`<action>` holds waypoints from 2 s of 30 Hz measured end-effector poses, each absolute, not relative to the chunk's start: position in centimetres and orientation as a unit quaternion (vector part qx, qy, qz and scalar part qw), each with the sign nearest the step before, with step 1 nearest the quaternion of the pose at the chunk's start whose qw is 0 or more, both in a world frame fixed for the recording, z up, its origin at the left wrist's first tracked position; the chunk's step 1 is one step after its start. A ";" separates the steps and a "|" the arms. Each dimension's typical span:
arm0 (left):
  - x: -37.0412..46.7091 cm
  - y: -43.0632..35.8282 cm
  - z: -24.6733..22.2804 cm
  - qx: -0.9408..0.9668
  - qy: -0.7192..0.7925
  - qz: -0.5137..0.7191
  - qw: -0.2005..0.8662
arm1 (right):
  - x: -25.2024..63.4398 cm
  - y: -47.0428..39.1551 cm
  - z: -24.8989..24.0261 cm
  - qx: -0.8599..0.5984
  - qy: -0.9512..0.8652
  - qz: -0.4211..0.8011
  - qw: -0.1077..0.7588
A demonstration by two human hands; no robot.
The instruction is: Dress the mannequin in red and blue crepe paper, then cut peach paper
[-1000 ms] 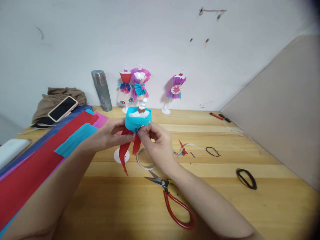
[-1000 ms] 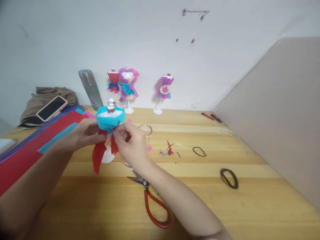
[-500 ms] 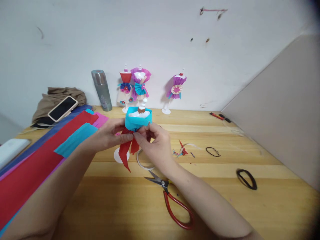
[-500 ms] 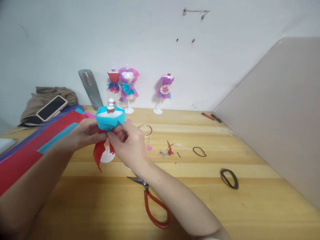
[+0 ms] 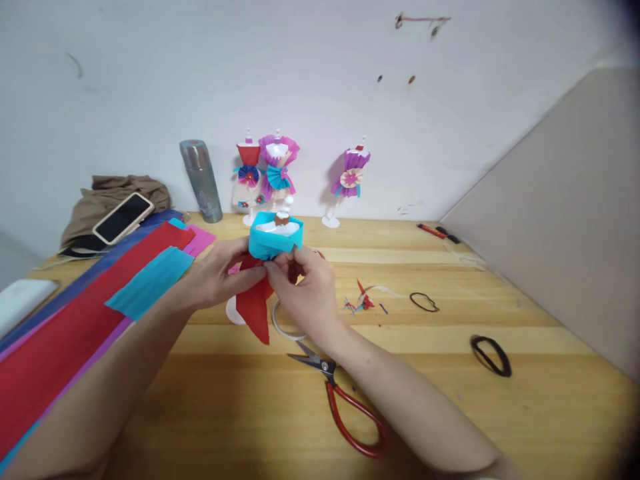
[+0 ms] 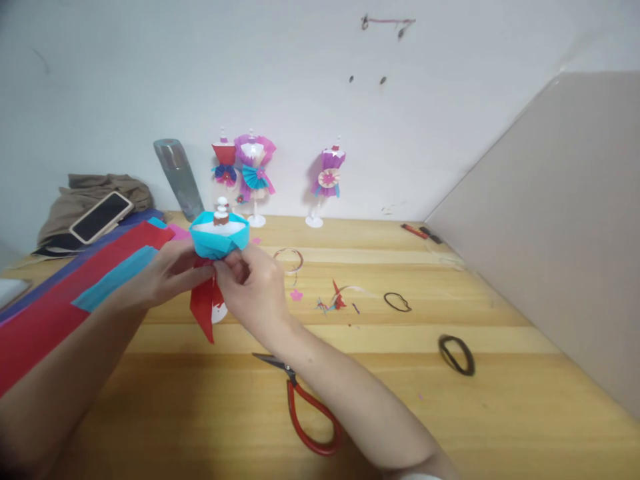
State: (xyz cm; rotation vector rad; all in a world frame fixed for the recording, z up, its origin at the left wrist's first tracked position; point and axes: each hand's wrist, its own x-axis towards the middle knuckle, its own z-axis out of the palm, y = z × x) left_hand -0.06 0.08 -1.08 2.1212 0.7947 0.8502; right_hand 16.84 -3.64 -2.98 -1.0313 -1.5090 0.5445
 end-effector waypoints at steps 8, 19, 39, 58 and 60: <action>-0.6 0.4 -1.0 0.819 0.262 0.319 0.398 | 17.0 -3.7 -3.1 -0.442 -0.640 0.250 0.577; 0.0 -0.3 0.1 0.775 0.264 0.341 0.462 | 17.3 -3.9 -2.7 -0.412 -0.635 0.342 0.557; -0.4 0.3 -0.8 0.808 0.252 0.345 0.406 | 17.6 -3.6 -3.1 -0.406 -0.636 0.356 0.551; -0.1 -0.1 -0.4 0.772 0.278 0.353 0.450 | 17.9 -3.3 -3.2 -0.366 -0.621 0.426 0.547; -0.1 -0.1 -0.4 0.769 0.274 0.354 0.457 | 18.0 -3.3 -3.2 -0.365 -0.623 0.434 0.539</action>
